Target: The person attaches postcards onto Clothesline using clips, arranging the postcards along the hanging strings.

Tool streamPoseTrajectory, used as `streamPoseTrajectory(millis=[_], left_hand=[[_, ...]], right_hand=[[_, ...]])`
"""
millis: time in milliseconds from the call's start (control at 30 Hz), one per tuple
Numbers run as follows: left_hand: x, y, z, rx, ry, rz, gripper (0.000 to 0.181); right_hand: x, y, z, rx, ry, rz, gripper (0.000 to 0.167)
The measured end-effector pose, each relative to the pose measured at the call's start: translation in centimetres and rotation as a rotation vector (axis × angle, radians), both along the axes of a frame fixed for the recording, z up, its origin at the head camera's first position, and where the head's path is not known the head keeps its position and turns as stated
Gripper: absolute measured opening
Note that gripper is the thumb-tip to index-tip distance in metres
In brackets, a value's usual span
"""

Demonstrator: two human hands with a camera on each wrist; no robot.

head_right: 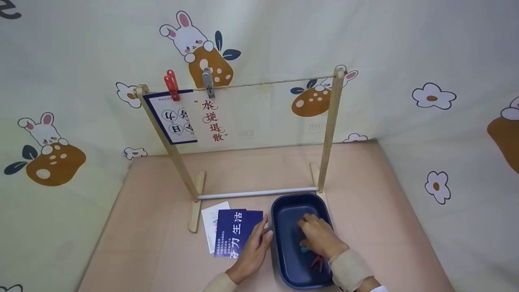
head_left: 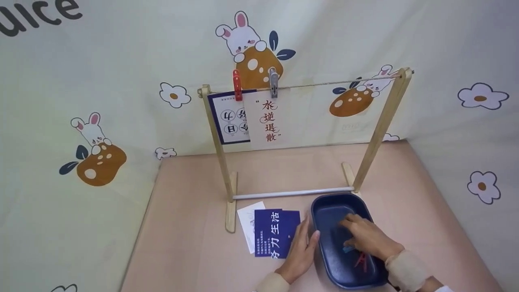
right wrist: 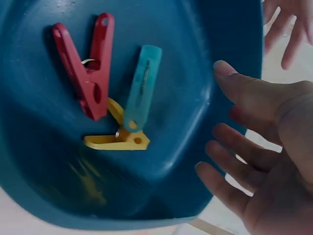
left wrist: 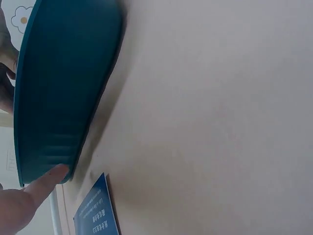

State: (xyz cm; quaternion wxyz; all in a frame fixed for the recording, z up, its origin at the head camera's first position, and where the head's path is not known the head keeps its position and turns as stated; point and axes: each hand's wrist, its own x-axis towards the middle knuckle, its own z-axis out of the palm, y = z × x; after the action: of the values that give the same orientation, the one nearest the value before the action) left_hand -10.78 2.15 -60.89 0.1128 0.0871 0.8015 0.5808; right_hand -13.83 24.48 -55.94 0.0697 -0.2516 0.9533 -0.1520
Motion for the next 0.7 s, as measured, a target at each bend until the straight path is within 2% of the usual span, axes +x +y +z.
streamPoseTrajectory(millis=[133,267,367,500,567,700], left_hand=[[0.4,0.4,-0.3,-0.036,0.011,0.000,0.069],[0.9,0.7,-0.6,-0.047,0.013,-0.034,0.072],[1.1,1.0,-0.8,-0.029,0.016,-0.062,0.075],[1.2,1.1,-0.8,-0.011,0.005,-0.062,0.073],[1.3,1.1,-0.8,-0.006,0.003,-0.056,0.072],[1.6,0.9,-1.0,-0.004,-0.002,-0.053,0.070]], right_hand=[[0.2,0.1,-0.7,0.044,0.046,0.002,0.053],[0.3,0.1,-1.2,0.106,0.074,-0.022,0.053],[0.4,0.0,-1.6,0.135,0.055,-0.054,0.052],[0.4,-0.1,-2.0,0.162,0.044,-0.059,0.051],[0.5,-0.2,-2.3,0.188,0.082,-0.038,0.048],[0.6,-0.3,-3.0,0.242,0.211,0.007,0.044]])
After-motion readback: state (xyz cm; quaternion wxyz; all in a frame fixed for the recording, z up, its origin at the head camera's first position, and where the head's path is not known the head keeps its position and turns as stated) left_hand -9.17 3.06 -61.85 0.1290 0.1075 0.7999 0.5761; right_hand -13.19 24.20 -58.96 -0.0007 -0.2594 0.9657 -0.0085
